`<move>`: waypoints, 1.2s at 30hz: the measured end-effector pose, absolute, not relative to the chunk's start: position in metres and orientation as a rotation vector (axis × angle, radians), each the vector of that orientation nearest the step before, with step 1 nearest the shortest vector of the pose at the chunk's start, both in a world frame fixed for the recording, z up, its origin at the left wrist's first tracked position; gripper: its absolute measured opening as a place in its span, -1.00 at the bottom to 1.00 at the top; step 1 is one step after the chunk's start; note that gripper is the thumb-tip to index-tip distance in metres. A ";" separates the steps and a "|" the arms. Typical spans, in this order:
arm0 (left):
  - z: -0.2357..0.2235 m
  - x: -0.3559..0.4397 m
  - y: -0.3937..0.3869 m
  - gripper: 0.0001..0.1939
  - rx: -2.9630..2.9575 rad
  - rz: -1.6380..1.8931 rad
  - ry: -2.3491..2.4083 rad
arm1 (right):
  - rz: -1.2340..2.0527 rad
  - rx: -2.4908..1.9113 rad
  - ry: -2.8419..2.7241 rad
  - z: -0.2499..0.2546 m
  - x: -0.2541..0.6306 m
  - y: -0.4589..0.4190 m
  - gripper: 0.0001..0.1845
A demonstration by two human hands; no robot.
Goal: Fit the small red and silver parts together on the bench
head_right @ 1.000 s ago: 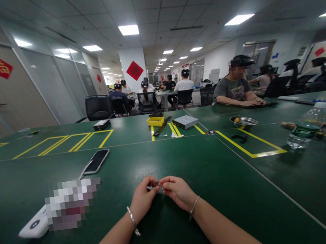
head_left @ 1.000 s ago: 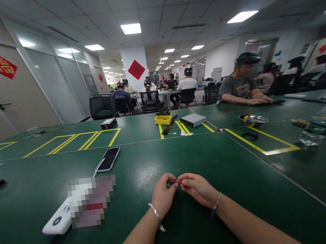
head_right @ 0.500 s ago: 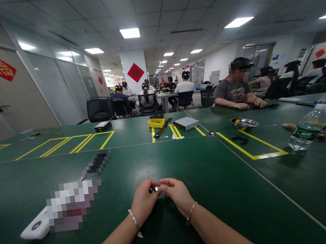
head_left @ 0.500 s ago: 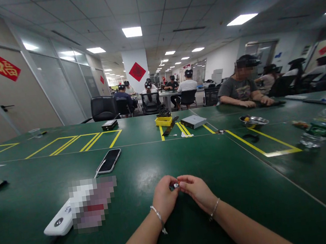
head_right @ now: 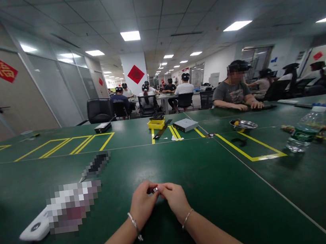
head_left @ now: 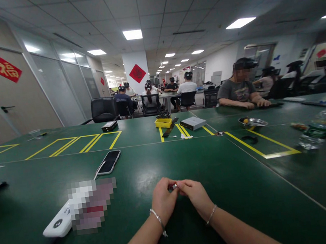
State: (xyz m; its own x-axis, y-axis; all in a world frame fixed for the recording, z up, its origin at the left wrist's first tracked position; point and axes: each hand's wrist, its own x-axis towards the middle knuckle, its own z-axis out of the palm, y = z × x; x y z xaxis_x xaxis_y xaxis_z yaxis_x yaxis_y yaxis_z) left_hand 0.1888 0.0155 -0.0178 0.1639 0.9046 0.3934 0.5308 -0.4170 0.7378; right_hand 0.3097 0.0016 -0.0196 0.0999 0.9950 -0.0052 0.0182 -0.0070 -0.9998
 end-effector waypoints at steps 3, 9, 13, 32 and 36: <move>-0.018 0.188 0.017 -0.93 1.987 1.185 1.386 | 1.113 -1.268 -1.212 -0.021 0.309 0.000 -0.62; -0.018 0.187 0.017 -0.93 2.019 1.194 1.368 | 1.188 -1.251 -1.183 -0.021 0.311 0.000 -0.59; -0.015 0.189 0.016 -0.94 1.978 1.191 1.374 | 1.298 -1.183 -1.087 -0.022 0.311 0.001 -0.58; -0.014 0.188 0.013 -0.83 1.912 1.161 1.381 | 1.211 -1.211 -1.130 -0.023 0.312 0.003 -0.64; -0.013 0.189 0.012 -0.85 1.969 1.128 1.387 | 1.151 -1.233 -1.121 -0.018 0.308 0.000 -0.71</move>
